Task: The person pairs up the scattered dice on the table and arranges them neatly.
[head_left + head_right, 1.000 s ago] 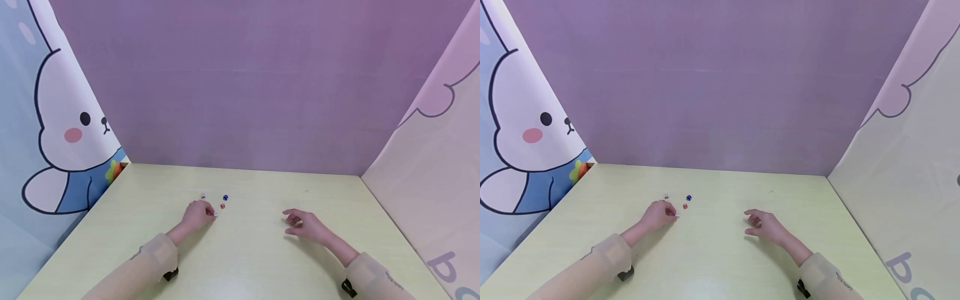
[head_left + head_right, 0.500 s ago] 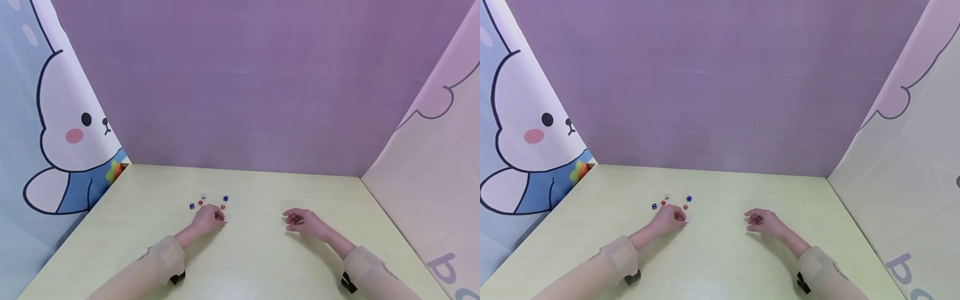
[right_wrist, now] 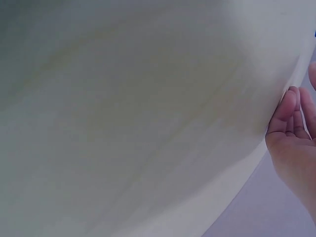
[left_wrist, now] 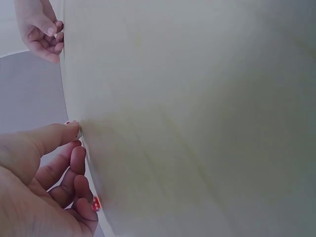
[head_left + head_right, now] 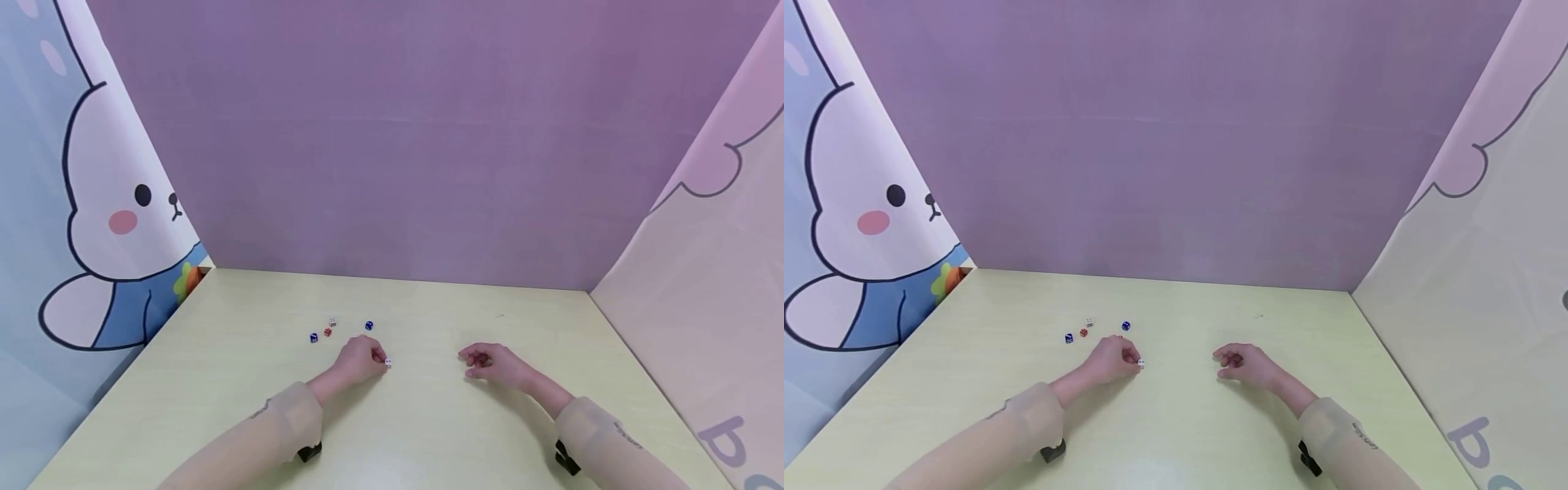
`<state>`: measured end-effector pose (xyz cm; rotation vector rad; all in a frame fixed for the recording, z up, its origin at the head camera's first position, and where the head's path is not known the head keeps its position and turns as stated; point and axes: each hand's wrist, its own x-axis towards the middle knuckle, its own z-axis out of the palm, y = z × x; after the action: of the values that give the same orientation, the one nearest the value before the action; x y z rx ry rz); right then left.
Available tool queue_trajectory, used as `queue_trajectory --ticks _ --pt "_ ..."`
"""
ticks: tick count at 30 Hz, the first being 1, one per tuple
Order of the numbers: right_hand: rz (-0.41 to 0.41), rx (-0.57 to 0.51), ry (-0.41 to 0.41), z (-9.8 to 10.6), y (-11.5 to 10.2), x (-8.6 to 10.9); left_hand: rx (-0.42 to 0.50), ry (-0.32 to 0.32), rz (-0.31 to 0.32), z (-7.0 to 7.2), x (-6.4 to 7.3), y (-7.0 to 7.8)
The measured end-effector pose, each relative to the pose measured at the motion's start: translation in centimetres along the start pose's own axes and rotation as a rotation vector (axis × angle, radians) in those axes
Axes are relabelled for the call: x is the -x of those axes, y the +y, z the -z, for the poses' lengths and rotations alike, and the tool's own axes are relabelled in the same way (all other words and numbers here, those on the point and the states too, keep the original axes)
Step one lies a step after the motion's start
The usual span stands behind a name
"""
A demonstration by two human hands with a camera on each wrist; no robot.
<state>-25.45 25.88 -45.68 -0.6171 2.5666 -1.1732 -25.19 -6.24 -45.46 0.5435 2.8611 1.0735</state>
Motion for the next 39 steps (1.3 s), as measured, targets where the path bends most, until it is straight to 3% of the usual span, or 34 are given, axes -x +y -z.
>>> queue_trajectory --ticks 12,18,31,39 --pt "-0.005 0.011 0.004 -0.4 0.1 -0.1 0.046 -0.019 -0.028 -2.1 -1.6 1.7" --pt "0.016 0.017 -0.006 -0.5 0.1 -0.1 0.090 -0.034 0.005 -3.0 -2.2 3.0" --pt "0.007 0.057 0.028 -0.8 0.4 -0.3 0.053 -0.058 0.076 -5.7 -3.8 5.7" --pt "0.012 0.050 0.054 -0.8 0.4 -0.5 0.035 -0.053 0.065 -6.9 -4.5 7.2"
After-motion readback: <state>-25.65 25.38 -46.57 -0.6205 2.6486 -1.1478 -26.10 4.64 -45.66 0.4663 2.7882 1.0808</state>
